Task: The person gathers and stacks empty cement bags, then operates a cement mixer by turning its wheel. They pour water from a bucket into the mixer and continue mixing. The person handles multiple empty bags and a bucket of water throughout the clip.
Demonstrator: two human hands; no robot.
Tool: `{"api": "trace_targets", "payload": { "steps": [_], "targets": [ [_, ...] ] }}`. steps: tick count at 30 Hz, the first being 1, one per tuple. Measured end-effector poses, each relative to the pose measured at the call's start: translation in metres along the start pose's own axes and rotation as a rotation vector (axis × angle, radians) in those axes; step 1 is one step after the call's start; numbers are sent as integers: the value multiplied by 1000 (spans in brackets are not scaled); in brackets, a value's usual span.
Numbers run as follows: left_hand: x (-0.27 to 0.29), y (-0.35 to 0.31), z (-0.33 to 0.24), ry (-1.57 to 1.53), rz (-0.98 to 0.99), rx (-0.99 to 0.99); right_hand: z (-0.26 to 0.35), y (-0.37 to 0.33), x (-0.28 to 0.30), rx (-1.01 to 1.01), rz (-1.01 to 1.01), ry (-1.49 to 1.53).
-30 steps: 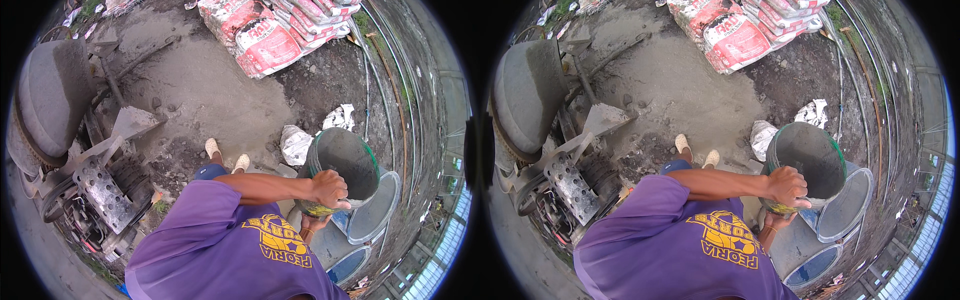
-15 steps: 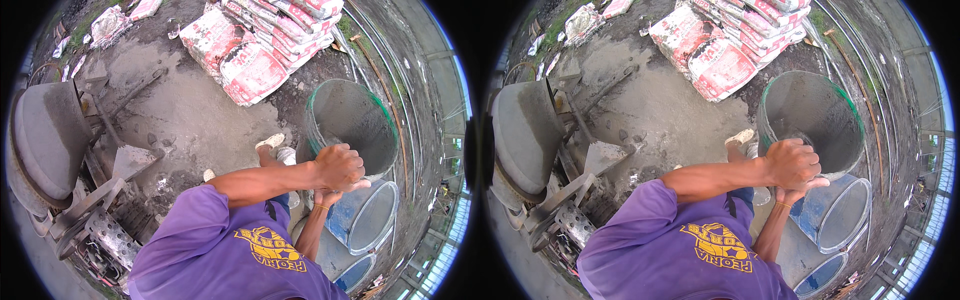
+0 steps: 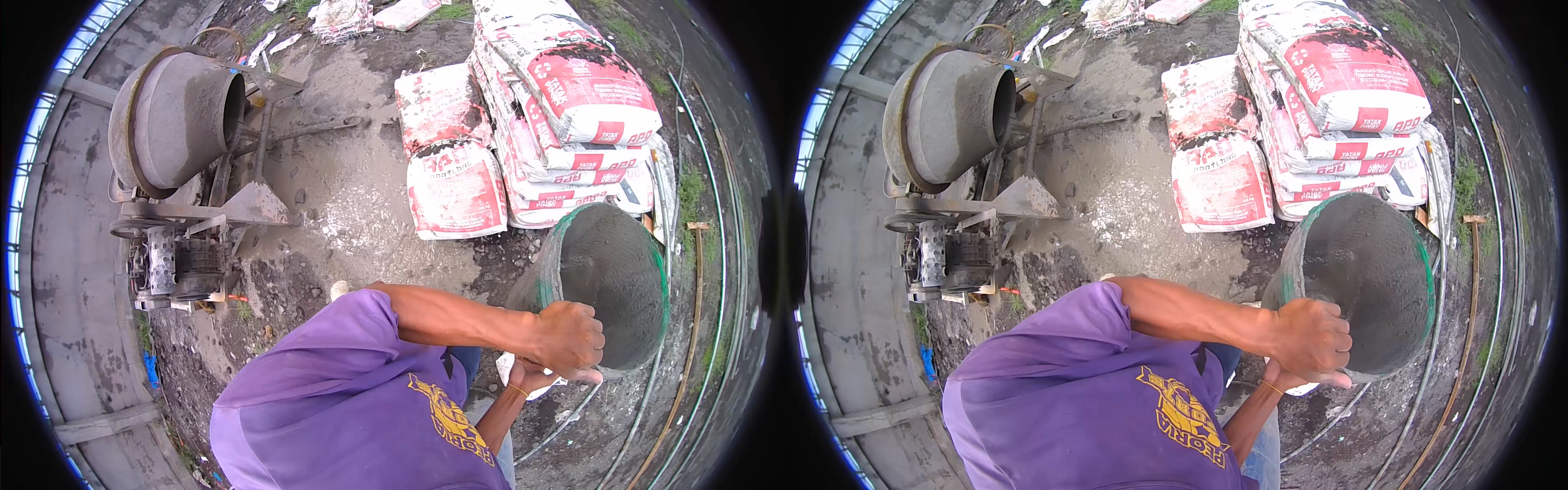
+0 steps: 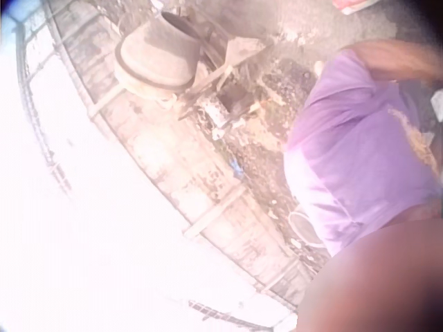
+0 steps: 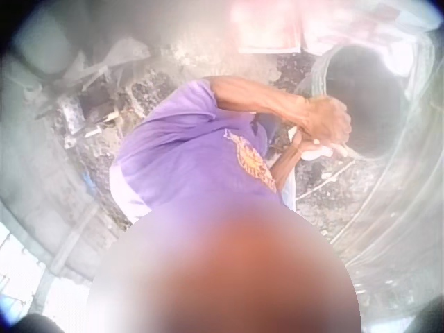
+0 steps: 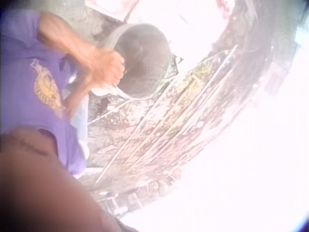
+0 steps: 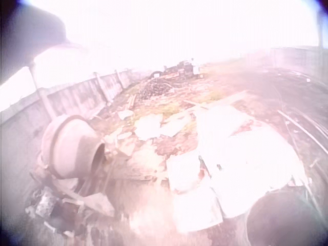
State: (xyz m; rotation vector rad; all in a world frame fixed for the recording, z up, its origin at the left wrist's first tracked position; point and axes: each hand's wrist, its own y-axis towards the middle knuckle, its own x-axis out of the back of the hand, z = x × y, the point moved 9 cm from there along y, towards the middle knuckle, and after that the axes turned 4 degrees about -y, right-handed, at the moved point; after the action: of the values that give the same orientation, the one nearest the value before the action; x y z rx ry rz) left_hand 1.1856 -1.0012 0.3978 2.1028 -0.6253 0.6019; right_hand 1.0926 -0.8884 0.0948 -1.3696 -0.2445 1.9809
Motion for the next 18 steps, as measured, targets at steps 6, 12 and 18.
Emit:
{"api": "trace_targets", "payload": {
  "steps": [6, 12, 18],
  "targets": [
    [-92, 141, -2, -171, -25, -64, 177, 38, -6, 150, -341, -188],
    [-192, 275, -34, -427, -11, -235, 340, 56, -35, 516, -493, -190],
    [-263, 404, -53, -683, -50, -450, 461, 89, -45, 777, -573, -38]
  ]
}}
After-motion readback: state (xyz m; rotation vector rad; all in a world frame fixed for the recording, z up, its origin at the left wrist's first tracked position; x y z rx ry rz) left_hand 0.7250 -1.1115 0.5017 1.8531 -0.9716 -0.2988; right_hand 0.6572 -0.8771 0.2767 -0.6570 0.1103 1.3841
